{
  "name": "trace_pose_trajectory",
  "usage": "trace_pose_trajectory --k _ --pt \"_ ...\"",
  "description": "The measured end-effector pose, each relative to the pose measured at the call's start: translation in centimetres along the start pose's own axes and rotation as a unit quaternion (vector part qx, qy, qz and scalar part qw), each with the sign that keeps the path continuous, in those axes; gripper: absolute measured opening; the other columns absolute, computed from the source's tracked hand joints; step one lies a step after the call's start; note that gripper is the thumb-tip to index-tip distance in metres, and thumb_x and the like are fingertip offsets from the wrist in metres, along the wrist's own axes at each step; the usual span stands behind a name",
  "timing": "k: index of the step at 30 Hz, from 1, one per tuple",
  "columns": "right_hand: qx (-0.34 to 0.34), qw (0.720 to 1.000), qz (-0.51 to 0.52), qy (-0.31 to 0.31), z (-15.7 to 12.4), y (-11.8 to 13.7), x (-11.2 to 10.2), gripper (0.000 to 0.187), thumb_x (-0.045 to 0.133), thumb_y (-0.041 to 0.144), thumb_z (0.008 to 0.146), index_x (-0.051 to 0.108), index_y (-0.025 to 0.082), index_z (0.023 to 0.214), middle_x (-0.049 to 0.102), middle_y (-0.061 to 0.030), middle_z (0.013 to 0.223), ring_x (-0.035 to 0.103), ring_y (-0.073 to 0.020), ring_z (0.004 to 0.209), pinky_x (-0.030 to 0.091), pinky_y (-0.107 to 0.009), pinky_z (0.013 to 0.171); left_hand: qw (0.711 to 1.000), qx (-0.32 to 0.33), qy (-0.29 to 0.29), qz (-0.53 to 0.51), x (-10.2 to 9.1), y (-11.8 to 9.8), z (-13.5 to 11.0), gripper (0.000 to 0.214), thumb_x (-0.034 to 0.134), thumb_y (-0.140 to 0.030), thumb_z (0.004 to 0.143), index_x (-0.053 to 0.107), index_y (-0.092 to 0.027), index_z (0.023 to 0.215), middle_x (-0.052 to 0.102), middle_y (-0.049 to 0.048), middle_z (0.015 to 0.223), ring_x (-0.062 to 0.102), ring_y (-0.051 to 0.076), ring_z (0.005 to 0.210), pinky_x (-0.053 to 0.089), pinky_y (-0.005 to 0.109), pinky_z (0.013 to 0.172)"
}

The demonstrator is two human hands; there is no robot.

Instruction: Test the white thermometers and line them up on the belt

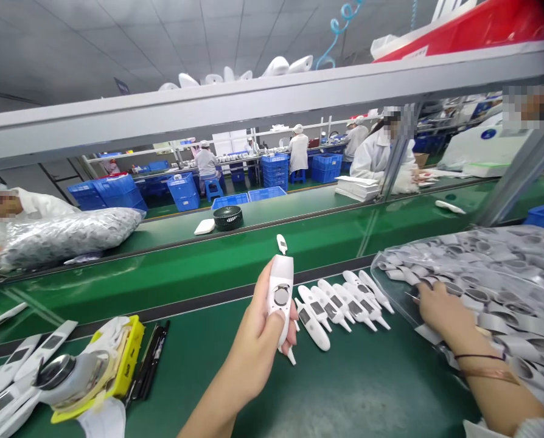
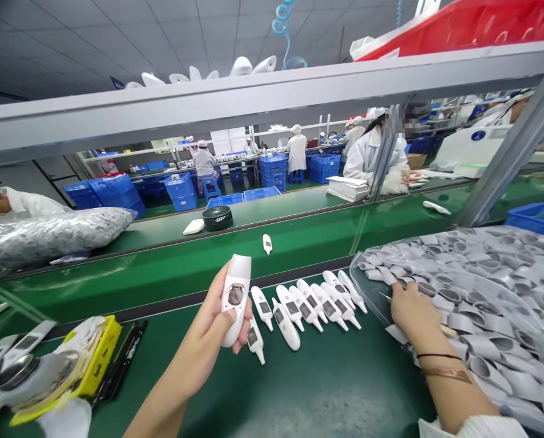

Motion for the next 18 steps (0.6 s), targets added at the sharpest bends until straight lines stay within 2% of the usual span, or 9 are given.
trace_pose_trajectory --k 2,4,7,10,12,14,18 --pt "0.011 0.999 -0.022 -0.023 0.2 -0.5 1.0 0.024 0.04 0.019 0.09 0.06 0.015 0.078 0.059 -0.0225 0.088 0.067 -0.0432 0.08 0.046 -0.051 0.064 0.997 -0.006 -0.016 0.081 -0.2 0.7 0.3 0.064 0.037 -0.03 0.105 0.013 -0.042 0.163 0.059 0.0064 0.114 0.057 0.018 0.087 0.049 0.032 0.082" --pt "0.022 0.998 -0.04 -0.052 0.2 -0.9 1.7 0.027 0.037 0.016 0.091 0.061 0.015 0.079 0.059 -0.0215 0.09 0.067 -0.0413 0.081 0.045 -0.048 0.064 0.978 0.004 -0.051 0.201 -0.4 1.3 0.8 0.061 0.042 -0.036 0.105 0.02 -0.046 0.161 0.056 0.0074 0.127 0.058 0.022 0.106 0.047 0.036 0.094" --pt "0.02 0.994 -0.048 -0.091 0.3 -1.4 2.2 0.033 0.031 0.017 0.095 0.064 0.014 0.09 0.058 -0.023 0.093 0.065 -0.0409 0.084 0.043 -0.046 0.063 0.916 0.052 -0.137 0.374 -0.6 2.6 2.2 0.063 0.046 -0.026 0.102 0.026 -0.041 0.16 0.054 0.008 0.127 0.06 0.023 0.109 0.05 0.035 0.092" --pt "-0.015 0.993 -0.044 -0.109 0.6 -1.6 2.6 0.034 0.035 0.025 0.1 0.064 0.01 0.109 0.059 -0.0283 0.104 0.064 -0.0407 0.09 0.042 -0.045 0.064 0.867 0.059 -0.175 0.462 -1.9 4.9 5.3 0.058 0.048 -0.016 0.1 0.038 -0.033 0.154 0.056 0.0077 0.123 0.062 0.021 0.105 0.052 0.035 0.092" --pt "-0.046 0.992 -0.038 -0.109 0.9 -1.4 3.0 0.033 0.038 0.024 0.1 0.063 0.011 0.118 0.06 -0.0293 0.115 0.064 -0.0378 0.091 0.042 -0.044 0.064 0.854 0.028 -0.182 0.487 -4.0 6.8 8.1 0.049 0.055 -0.015 0.098 0.05 -0.026 0.145 0.058 0.0082 0.123 0.062 0.022 0.107 0.052 0.039 0.096" --pt "-0.069 0.992 -0.032 -0.102 1.2 -1.2 3.5 0.033 0.038 0.021 0.1 0.064 0.014 0.12 0.059 -0.0281 0.123 0.064 -0.0344 0.089 0.043 -0.042 0.065 0.834 -0.013 -0.206 0.512 -6.8 8.6 10.9 0.04 0.063 -0.023 0.097 0.057 -0.019 0.136 0.062 0.0095 0.127 0.064 0.025 0.109 0.054 0.047 0.096" --pt "-0.084 0.993 -0.025 -0.084 1.6 -0.8 4.5 0.03 0.039 0.022 0.101 0.064 0.017 0.118 0.059 -0.0223 0.127 0.065 -0.0319 0.092 0.046 -0.038 0.067 0.792 -0.087 -0.262 0.544 -11.8 11.2 15.1 0.037 0.065 -0.034 0.097 0.061 -0.017 0.13 0.063 0.011 0.131 0.065 0.026 0.112 0.057 0.049 0.094"
Point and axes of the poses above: each hand's wrist, its own z-axis towards the middle knuckle, its own x-axis out of the palm, y = z × x, the point moved 2 cm from there along z, towards the middle knuckle
